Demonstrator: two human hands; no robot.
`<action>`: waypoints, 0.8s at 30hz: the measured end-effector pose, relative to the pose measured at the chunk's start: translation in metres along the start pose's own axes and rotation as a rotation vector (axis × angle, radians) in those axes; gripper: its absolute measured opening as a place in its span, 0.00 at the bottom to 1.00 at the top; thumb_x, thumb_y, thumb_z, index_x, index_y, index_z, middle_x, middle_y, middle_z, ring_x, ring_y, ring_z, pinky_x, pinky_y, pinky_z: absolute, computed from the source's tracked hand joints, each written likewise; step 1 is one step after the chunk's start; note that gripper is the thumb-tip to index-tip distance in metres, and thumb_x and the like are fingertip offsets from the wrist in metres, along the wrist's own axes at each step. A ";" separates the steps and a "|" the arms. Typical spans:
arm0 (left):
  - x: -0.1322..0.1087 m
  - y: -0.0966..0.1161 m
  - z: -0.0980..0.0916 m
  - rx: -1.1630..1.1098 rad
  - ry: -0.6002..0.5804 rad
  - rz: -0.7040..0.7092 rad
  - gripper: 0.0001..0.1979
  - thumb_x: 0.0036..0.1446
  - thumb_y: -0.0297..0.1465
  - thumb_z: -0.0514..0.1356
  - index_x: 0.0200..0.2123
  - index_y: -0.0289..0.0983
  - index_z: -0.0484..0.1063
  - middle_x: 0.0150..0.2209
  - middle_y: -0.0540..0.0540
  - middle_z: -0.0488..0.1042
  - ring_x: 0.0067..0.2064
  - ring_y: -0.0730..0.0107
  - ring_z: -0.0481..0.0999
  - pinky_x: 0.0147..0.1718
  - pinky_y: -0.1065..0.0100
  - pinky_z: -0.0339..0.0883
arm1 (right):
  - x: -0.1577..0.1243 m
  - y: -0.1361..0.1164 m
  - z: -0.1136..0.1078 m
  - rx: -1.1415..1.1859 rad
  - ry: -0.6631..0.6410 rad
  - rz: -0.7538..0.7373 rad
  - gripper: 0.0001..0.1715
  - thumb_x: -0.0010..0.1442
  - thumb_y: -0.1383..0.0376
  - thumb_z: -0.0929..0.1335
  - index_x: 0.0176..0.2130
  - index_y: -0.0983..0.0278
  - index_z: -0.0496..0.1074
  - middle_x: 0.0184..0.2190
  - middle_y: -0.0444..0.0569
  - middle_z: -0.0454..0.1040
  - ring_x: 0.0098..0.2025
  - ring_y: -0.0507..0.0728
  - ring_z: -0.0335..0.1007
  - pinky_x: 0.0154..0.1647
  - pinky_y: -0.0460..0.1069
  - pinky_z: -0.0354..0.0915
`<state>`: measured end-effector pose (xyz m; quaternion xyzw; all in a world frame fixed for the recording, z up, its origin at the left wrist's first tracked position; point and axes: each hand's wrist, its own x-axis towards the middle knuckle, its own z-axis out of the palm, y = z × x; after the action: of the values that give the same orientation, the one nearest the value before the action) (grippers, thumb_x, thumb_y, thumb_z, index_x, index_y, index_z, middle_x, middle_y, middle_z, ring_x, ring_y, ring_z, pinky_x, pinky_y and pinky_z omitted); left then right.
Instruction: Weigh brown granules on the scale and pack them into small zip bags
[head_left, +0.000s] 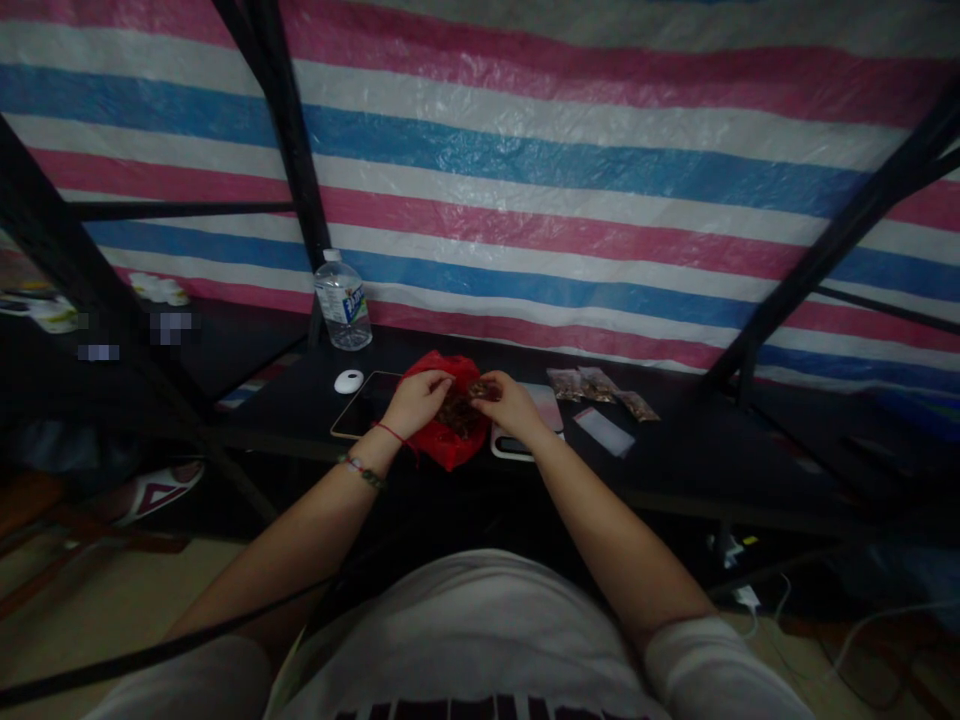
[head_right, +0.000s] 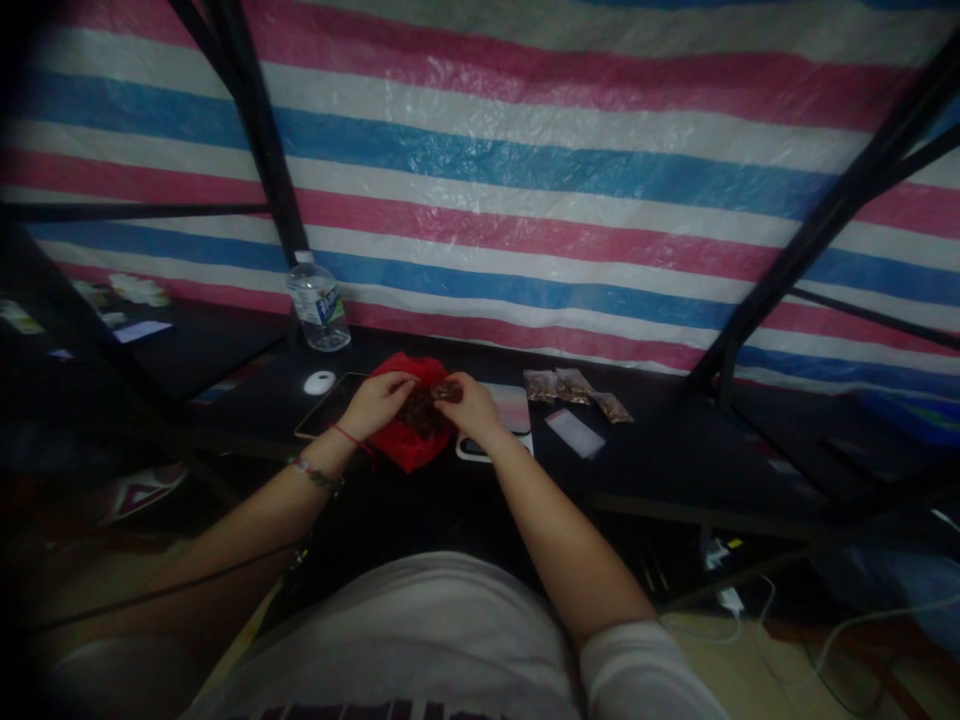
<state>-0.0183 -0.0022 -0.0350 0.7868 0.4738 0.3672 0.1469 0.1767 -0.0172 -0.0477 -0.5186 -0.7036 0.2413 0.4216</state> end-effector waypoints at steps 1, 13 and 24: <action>0.000 -0.001 0.000 0.065 -0.040 0.025 0.14 0.58 0.34 0.52 0.39 0.39 0.77 0.41 0.45 0.79 0.43 0.64 0.76 0.47 0.66 0.67 | 0.000 0.005 -0.009 -0.045 0.020 0.002 0.20 0.48 0.66 0.72 0.43 0.61 0.70 0.41 0.46 0.75 0.42 0.55 0.72 0.45 0.51 0.67; -0.009 0.015 0.004 0.319 -0.120 0.111 0.14 0.58 0.36 0.52 0.36 0.40 0.78 0.37 0.43 0.79 0.39 0.60 0.77 0.41 0.66 0.66 | -0.020 0.070 -0.064 -0.541 0.172 0.049 0.34 0.48 0.56 0.73 0.53 0.65 0.68 0.51 0.56 0.71 0.55 0.63 0.64 0.58 0.60 0.55; -0.022 0.040 0.005 0.394 -0.050 0.200 0.24 0.63 0.42 0.47 0.26 0.36 0.75 0.30 0.42 0.77 0.32 0.65 0.74 0.32 0.67 0.61 | -0.050 0.091 -0.147 -0.751 -0.140 0.361 0.18 0.55 0.62 0.69 0.46 0.66 0.76 0.43 0.57 0.77 0.45 0.61 0.73 0.46 0.49 0.63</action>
<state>0.0049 -0.0402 -0.0251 0.8522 0.4522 0.2608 -0.0350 0.3542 -0.0470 -0.0578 -0.7334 -0.6676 0.0729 0.1054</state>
